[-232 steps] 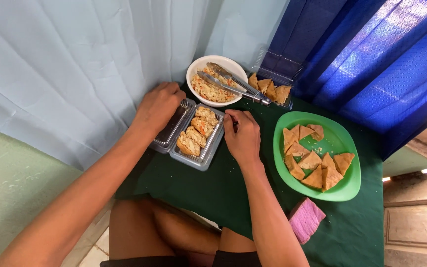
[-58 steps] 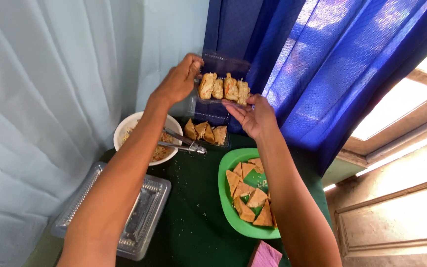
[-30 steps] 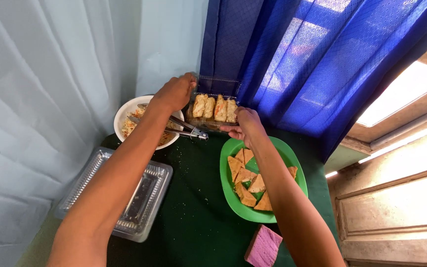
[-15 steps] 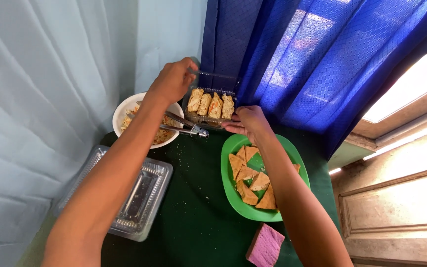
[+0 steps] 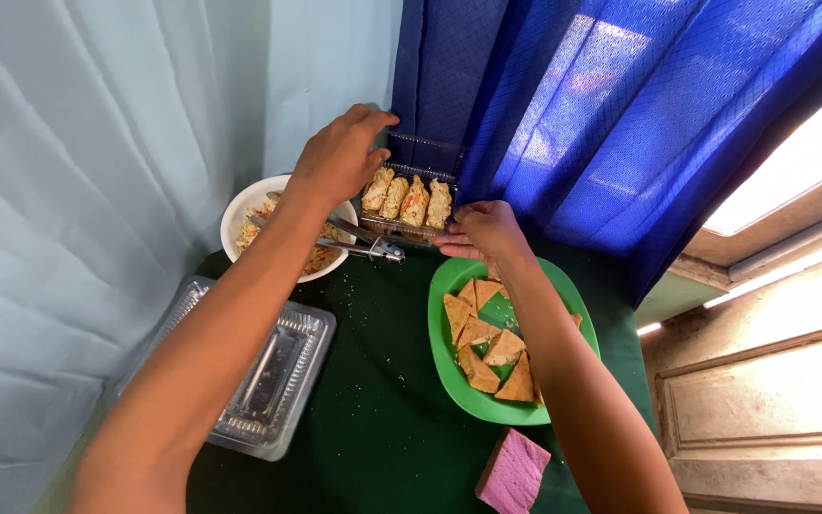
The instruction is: Filling fried tofu puffs with a vegetable mixture using tongs and a fork.
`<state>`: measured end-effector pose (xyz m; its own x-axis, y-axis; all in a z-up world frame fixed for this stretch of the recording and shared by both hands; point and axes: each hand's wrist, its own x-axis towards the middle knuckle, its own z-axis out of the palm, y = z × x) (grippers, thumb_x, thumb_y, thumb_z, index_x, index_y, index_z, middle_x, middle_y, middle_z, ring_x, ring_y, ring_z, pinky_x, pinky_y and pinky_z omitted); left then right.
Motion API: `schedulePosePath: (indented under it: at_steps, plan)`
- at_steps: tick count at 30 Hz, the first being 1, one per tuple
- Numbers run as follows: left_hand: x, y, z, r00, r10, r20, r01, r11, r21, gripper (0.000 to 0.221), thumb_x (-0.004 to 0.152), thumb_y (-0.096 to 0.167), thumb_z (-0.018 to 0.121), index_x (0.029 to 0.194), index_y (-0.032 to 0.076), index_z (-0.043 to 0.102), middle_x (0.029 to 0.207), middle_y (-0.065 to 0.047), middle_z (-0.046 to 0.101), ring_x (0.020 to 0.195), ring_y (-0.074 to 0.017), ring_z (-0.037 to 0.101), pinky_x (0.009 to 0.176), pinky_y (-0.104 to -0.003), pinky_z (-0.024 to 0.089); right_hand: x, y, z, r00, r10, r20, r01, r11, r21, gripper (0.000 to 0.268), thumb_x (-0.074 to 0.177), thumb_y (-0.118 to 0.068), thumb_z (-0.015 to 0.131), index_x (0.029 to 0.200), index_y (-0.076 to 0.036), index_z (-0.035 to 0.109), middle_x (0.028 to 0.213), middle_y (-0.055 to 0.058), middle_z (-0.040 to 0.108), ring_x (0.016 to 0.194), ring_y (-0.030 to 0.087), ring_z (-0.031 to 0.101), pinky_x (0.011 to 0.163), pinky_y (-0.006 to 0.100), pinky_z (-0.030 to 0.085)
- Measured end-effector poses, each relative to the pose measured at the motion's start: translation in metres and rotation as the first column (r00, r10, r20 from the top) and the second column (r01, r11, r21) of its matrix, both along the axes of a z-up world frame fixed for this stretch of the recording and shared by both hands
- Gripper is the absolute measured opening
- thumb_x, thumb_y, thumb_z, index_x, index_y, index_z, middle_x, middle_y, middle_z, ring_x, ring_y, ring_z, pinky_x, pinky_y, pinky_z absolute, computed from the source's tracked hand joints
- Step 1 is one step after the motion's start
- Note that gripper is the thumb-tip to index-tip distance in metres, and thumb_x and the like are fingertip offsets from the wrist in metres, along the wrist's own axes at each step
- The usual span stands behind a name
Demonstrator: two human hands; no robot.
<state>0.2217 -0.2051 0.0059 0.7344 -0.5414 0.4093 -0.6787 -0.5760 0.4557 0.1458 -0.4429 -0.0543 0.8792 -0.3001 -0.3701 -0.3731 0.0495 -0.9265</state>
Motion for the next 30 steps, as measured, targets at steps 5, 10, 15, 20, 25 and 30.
schedulePosePath:
  at_steps: [5,10,15,20,25,30]
  plan:
    - [0.013,-0.001,-0.013,0.998,0.045,0.04,-0.047,0.998,0.046,0.045,0.1,0.016,0.068,0.143,0.013,0.055,0.123,-0.018,0.059,0.112,-0.0437,0.063,0.08,-0.061,0.057,0.001,-0.002,-0.002,1.0,-0.003,0.001,0.003,1.0,-0.001,0.043,0.098,-0.008,0.052,0.136,0.009,0.048,0.104,0.027,0.058,0.093,0.045,0.075,0.077,0.049,0.068]
    - [0.017,-0.002,-0.012,0.995,0.069,0.074,-0.075,0.993,0.088,0.05,0.101,0.018,0.068,0.147,0.013,0.052,0.125,-0.017,0.058,0.115,-0.0412,0.062,0.08,-0.061,0.057,-0.003,0.0,0.005,1.0,-0.01,0.003,0.01,1.0,-0.007,0.042,0.097,-0.008,0.052,0.135,0.01,0.049,0.107,0.03,0.059,0.093,0.046,0.075,0.077,0.05,0.067]
    - [0.005,-0.01,-0.006,0.961,0.159,0.224,-0.168,0.986,0.017,0.051,0.088,0.009,0.074,0.137,0.01,0.061,0.128,-0.011,0.059,0.108,-0.0327,0.063,0.081,-0.047,0.057,-0.02,0.008,0.032,0.999,0.029,-0.04,-0.033,0.991,-0.129,0.034,0.102,-0.01,0.054,0.131,0.008,0.051,0.104,0.021,0.065,0.083,0.034,0.078,0.069,0.033,0.066]
    - [-0.011,-0.004,0.006,0.918,0.168,0.36,-0.169,0.985,-0.03,0.049,0.087,0.012,0.076,0.134,0.009,0.064,0.125,-0.009,0.058,0.103,-0.0293,0.058,0.08,-0.042,0.056,-0.04,0.004,0.046,1.0,0.01,0.015,-0.007,0.973,-0.229,0.037,0.1,-0.013,0.054,0.132,0.005,0.056,0.098,0.013,0.065,0.078,0.029,0.077,0.065,0.032,0.064]
    - [-0.063,-0.001,0.035,0.926,0.128,0.355,-0.106,0.991,-0.08,0.048,0.089,0.011,0.073,0.135,0.006,0.062,0.125,-0.011,0.058,0.107,-0.0316,0.057,0.087,-0.044,0.053,-0.069,0.008,0.067,0.99,-0.008,0.141,0.04,0.974,-0.223,0.039,0.096,-0.009,0.054,0.132,0.006,0.058,0.096,0.013,0.066,0.07,0.024,0.074,0.056,0.028,0.06]
    - [-0.133,0.015,0.045,0.976,-0.021,0.219,0.077,0.965,-0.252,0.029,0.102,0.02,0.07,0.079,0.003,0.065,0.101,-0.018,0.065,0.098,-0.0388,0.061,0.08,-0.046,0.052,-0.087,0.029,0.067,0.937,-0.003,0.349,0.15,0.907,-0.394,0.021,0.098,-0.023,0.064,0.094,-0.005,0.075,0.053,0.003,0.058,0.038,0.013,0.058,0.029,0.021,0.046]
